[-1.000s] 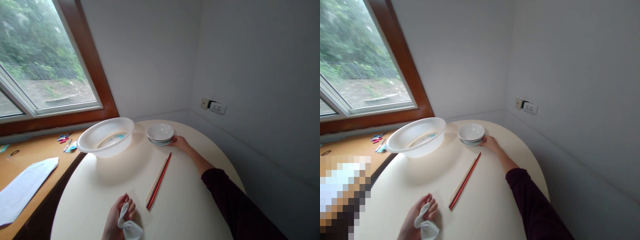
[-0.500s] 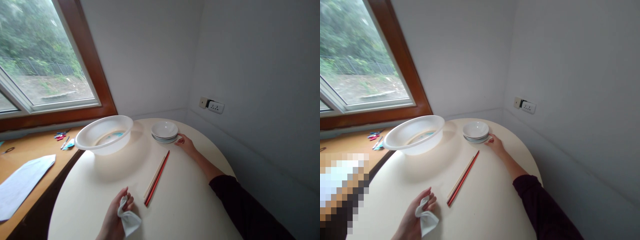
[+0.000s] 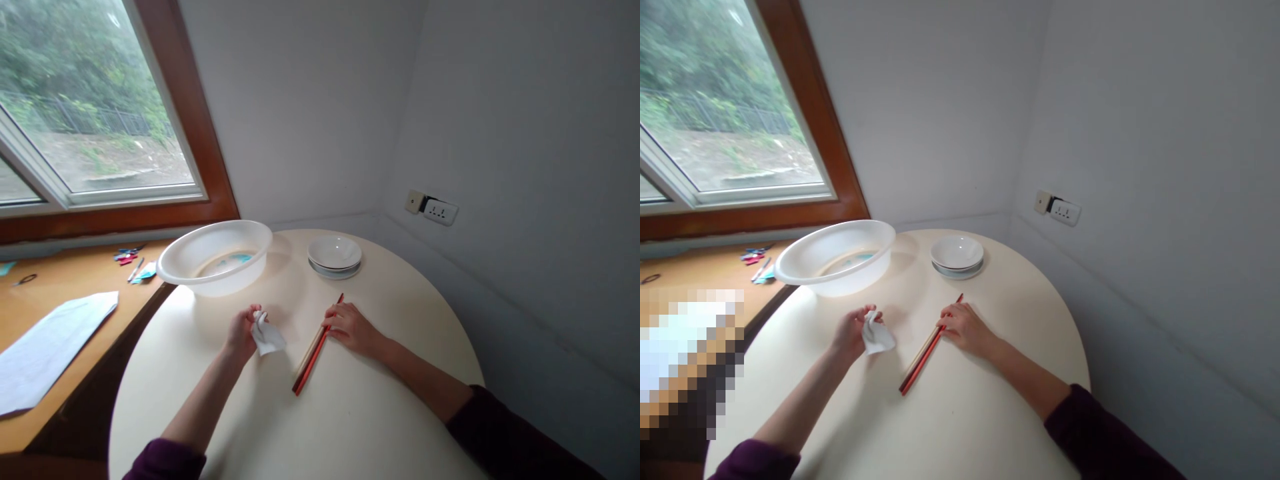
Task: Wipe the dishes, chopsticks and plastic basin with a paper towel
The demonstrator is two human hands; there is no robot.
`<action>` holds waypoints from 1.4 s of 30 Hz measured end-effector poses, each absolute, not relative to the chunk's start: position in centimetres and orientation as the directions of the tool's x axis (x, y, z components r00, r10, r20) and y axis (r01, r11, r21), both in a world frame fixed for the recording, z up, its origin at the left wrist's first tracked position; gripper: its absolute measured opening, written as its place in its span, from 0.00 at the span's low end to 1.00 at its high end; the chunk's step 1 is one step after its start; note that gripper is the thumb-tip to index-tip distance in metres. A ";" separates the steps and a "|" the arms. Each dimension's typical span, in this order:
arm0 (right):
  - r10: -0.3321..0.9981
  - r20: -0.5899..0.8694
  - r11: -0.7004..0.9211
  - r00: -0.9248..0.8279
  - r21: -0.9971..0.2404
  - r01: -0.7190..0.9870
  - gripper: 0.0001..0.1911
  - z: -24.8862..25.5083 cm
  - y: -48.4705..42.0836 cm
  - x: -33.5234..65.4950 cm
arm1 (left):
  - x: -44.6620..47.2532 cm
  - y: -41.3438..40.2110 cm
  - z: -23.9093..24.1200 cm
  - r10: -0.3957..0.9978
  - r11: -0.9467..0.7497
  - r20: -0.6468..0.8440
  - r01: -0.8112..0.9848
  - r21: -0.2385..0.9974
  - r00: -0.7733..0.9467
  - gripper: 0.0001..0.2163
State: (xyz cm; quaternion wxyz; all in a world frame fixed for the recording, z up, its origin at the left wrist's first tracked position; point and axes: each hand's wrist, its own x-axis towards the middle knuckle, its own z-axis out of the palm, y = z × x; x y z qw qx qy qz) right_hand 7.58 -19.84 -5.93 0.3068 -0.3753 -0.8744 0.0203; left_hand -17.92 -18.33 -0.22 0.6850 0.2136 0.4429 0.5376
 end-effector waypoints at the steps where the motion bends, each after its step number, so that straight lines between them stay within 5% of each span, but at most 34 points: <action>1: 0.672 0.514 0.717 -0.533 -0.270 0.643 0.06 -5.9 -19.9 7.5 | -17.9 -17.9 -0.5 0.923 0.337 -0.384 -0.536 0.774 0.026 0.10; 14: 0.729 0.435 0.676 -0.528 -0.336 0.656 0.05 -5.6 -19.9 7.3 | -18.4 -16.9 -3.2 0.949 0.292 -0.305 -0.574 0.765 0.076 0.14; 23: 0.773 0.329 0.635 -0.543 -0.389 0.667 0.04 -4.9 -19.8 7.0 | -18.3 -17.4 -3.7 0.950 0.311 -0.293 -0.434 0.846 0.110 0.19; 36: 0.780 0.293 0.624 -0.553 -0.420 0.659 0.05 -3.9 -20.2 5.7 | -20.0 -16.2 -3.1 0.941 0.330 -0.333 -0.346 0.879 0.050 0.07; 42: 0.800 0.227 0.593 -0.555 -0.436 0.677 0.05 -3.6 -20.1 5.4 | -19.5 -17.1 -2.6 0.966 0.246 -0.248 0.033 0.969 0.070 0.06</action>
